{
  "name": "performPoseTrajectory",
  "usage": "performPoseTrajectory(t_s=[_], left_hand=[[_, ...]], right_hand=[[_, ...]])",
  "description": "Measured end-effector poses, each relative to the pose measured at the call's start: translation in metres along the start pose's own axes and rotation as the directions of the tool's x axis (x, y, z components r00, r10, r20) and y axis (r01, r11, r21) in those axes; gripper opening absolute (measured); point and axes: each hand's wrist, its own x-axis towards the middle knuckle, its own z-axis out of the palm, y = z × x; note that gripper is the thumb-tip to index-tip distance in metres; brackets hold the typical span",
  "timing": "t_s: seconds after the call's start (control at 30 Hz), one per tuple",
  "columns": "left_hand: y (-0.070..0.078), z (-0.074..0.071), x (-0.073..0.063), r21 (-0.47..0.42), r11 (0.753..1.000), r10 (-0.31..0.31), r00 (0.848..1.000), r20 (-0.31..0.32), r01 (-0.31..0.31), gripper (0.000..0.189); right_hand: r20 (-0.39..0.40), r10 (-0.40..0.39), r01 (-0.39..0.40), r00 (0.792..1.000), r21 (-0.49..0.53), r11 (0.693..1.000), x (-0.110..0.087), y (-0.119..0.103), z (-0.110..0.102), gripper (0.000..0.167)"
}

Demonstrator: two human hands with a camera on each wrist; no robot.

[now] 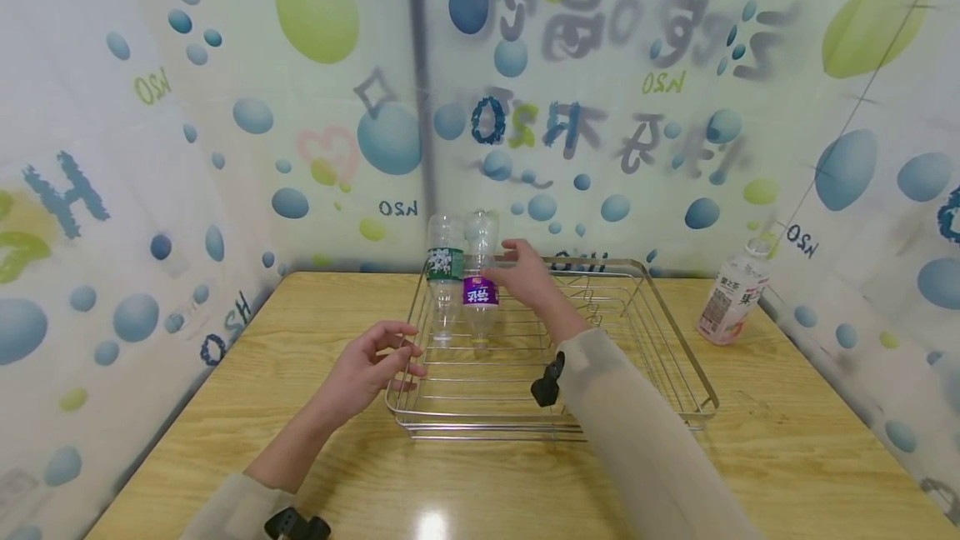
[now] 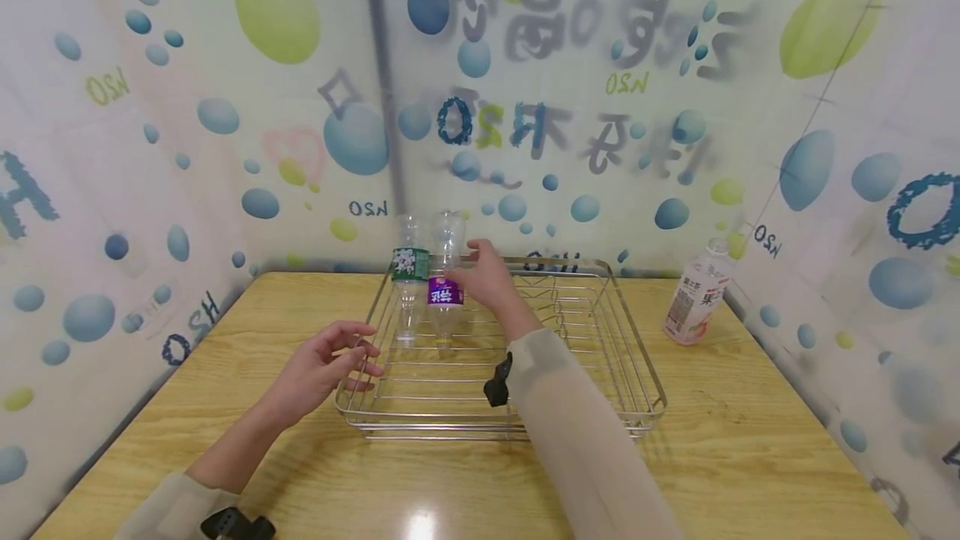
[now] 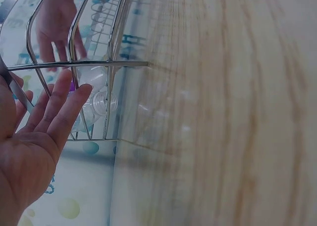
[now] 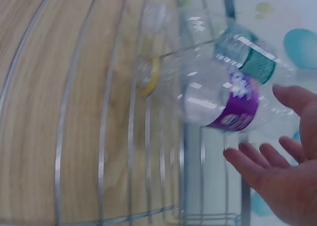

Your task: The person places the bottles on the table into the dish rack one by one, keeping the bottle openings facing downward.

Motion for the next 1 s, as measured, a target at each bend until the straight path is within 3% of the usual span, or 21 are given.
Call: performPoseTrajectory(t_s=[0.13,0.3,0.43,0.57,0.77,1.0], left_hand=[[0.0,0.001,0.0,-0.002,1.0,0.002,1.0,0.005,-0.002,0.042],[0.0,0.001,-0.001,0.001,1.0,0.003,1.0,0.003,-0.003,0.042],[0.0,0.0,0.0,0.006,1.0,0.007,1.0,0.003,-0.007,0.042],[0.001,-0.001,0.0,0.017,1.0,0.012,1.0,0.008,-0.012,0.042],[0.001,-0.002,-0.001,0.025,1.0,0.008,1.0,0.007,-0.009,0.039],[0.002,-0.001,-0.001,0.022,1.0,-0.001,1.0,0.009,0.001,0.041]], right_hand=[[-0.069,-0.051,0.055,0.996,0.052,0.997,-0.005,-0.015,-0.011,0.074],[-0.092,-0.146,0.155,0.985,0.096,0.983,-0.023,-0.034,-0.035,0.07],[-0.117,-0.219,0.228,0.969,0.063,0.972,-0.04,-0.04,-0.06,0.067],[-0.112,-0.231,0.233,0.966,0.005,0.972,-0.062,-0.041,-0.088,0.067],[-0.082,-0.232,0.223,0.969,-0.102,0.969,-0.094,-0.031,-0.123,0.067],[-0.098,-0.238,0.212,0.966,-0.222,0.952,-0.122,-0.001,-0.156,0.064]])
